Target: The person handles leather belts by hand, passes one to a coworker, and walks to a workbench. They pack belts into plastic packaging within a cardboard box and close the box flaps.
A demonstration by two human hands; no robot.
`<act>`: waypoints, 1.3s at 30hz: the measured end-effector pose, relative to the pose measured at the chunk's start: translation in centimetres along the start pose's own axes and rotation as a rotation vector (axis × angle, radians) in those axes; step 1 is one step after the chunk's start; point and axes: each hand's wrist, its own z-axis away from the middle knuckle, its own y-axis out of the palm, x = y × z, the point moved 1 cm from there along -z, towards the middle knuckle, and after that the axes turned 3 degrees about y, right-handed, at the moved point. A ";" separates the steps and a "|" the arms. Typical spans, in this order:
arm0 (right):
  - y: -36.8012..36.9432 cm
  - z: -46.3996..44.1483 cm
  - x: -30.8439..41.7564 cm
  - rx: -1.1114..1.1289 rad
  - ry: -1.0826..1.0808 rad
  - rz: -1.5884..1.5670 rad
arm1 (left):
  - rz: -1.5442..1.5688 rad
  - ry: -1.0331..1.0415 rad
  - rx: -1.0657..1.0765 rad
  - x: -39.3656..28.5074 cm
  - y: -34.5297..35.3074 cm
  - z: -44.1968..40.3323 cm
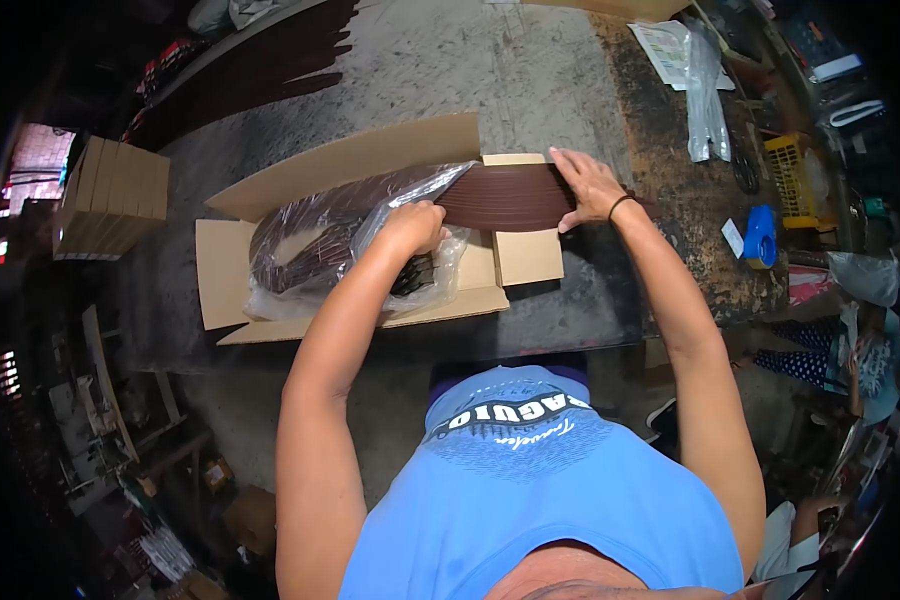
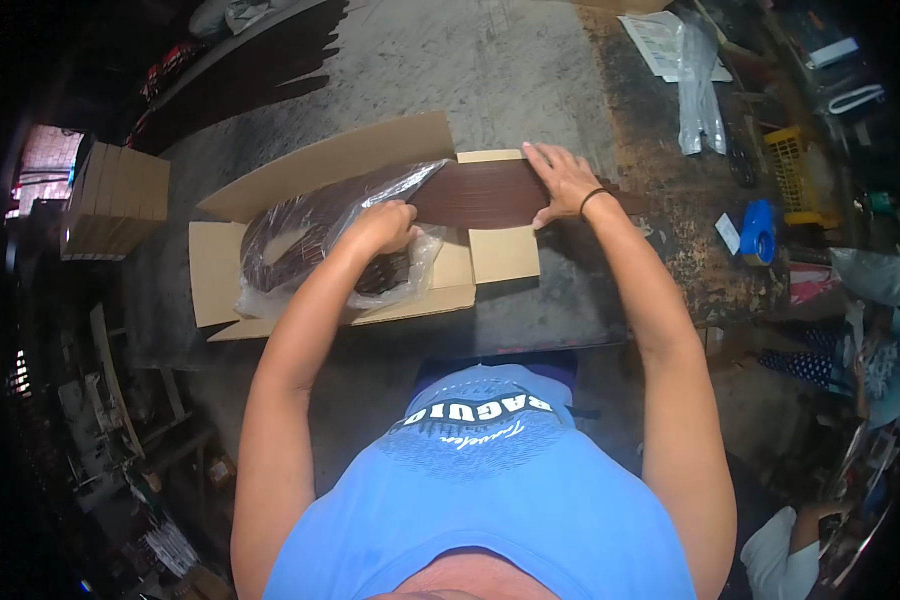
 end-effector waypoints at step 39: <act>-5.2 2.9 17.0 0.511 0.128 -0.081 | 0.050 0.008 -0.016 1.2 2.2 -3.5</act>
